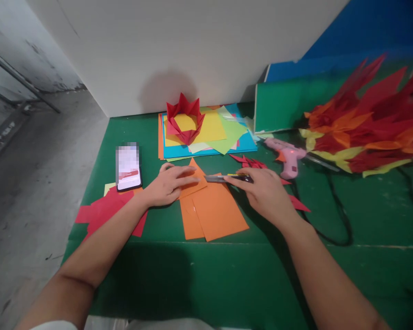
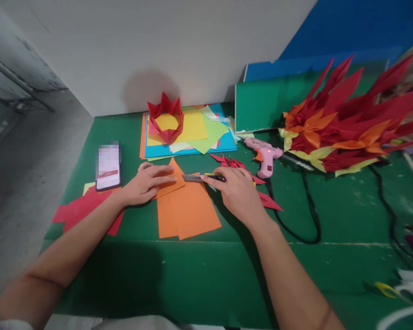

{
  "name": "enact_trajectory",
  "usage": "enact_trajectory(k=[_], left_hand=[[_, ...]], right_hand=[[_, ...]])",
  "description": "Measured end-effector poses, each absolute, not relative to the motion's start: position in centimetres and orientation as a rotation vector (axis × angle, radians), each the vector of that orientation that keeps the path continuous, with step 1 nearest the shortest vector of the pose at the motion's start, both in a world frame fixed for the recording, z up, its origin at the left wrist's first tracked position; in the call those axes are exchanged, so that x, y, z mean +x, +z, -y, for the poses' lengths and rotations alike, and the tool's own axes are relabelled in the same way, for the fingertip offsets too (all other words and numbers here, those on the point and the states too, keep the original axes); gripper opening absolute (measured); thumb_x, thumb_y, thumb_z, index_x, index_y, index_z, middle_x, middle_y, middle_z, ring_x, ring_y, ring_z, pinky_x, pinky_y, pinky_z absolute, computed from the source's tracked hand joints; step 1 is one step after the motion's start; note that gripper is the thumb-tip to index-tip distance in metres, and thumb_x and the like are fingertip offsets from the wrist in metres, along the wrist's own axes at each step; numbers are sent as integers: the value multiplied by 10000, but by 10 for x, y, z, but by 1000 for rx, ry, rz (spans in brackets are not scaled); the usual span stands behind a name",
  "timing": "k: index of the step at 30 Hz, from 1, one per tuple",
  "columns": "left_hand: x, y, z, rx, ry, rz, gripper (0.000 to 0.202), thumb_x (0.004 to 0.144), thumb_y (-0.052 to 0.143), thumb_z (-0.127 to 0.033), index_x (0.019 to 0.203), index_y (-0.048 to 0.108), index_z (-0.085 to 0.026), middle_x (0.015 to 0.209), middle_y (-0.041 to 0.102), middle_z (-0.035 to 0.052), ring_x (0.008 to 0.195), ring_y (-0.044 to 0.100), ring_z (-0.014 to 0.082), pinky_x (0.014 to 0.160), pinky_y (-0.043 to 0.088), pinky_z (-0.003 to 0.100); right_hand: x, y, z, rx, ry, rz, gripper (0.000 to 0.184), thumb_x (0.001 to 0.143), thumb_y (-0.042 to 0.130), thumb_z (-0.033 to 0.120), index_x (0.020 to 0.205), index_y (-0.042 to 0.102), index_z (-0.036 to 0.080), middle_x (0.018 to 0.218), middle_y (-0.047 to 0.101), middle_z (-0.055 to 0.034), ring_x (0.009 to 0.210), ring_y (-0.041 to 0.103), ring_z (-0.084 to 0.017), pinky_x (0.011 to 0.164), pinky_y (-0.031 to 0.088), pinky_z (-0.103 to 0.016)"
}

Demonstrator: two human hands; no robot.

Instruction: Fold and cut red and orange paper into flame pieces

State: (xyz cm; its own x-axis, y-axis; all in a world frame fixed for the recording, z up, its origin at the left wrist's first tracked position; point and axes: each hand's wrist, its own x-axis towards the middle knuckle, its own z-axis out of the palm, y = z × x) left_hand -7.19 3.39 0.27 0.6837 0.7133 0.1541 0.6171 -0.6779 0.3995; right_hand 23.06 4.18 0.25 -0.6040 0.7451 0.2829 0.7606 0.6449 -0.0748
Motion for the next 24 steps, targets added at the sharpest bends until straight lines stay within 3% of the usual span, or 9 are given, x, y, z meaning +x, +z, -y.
enact_trajectory(k=[4, 11, 19, 24], left_hand=[[-71, 4, -34, 2558, 407, -1041, 525, 815, 352, -82, 1245, 559, -299, 1401, 494, -10, 1221, 473, 208, 1023, 241, 435], [-67, 5, -33, 2540, 422, -1065, 366, 968, 348, -277, 1275, 546, -289, 1323, 576, 2, 1218, 475, 215, 1024, 254, 447], [-66, 5, -32, 2539, 380, -1085, 383, 971, 349, -267, 1321, 506, -275, 1357, 546, 0, 1210, 466, 221, 1010, 261, 443], [-65, 7, -32, 2580, 270, -1088, 417, 982, 306, -288, 1381, 428, -286, 1414, 484, -11, 1219, 437, 227, 994, 236, 436]], right_hand=[[231, 0, -43, -1161, -44, 2580, 477, 872, 335, 55, 1116, 679, 279, 1050, 628, -110, 948, 564, -252, 781, 389, -384], [234, 1, -37, -1073, 68, 2648, 508, 841, 364, 7, 1169, 652, 268, 1059, 609, -104, 959, 554, -237, 808, 416, -394], [230, 2, -35, -1014, 93, 2705, 386, 916, 408, 121, 1183, 638, 277, 1102, 625, -90, 979, 550, -226, 816, 420, -381], [225, -3, -35, -1014, -10, 2686, 442, 908, 379, 71, 1206, 626, 285, 1079, 656, -79, 945, 550, -223, 811, 405, -380]])
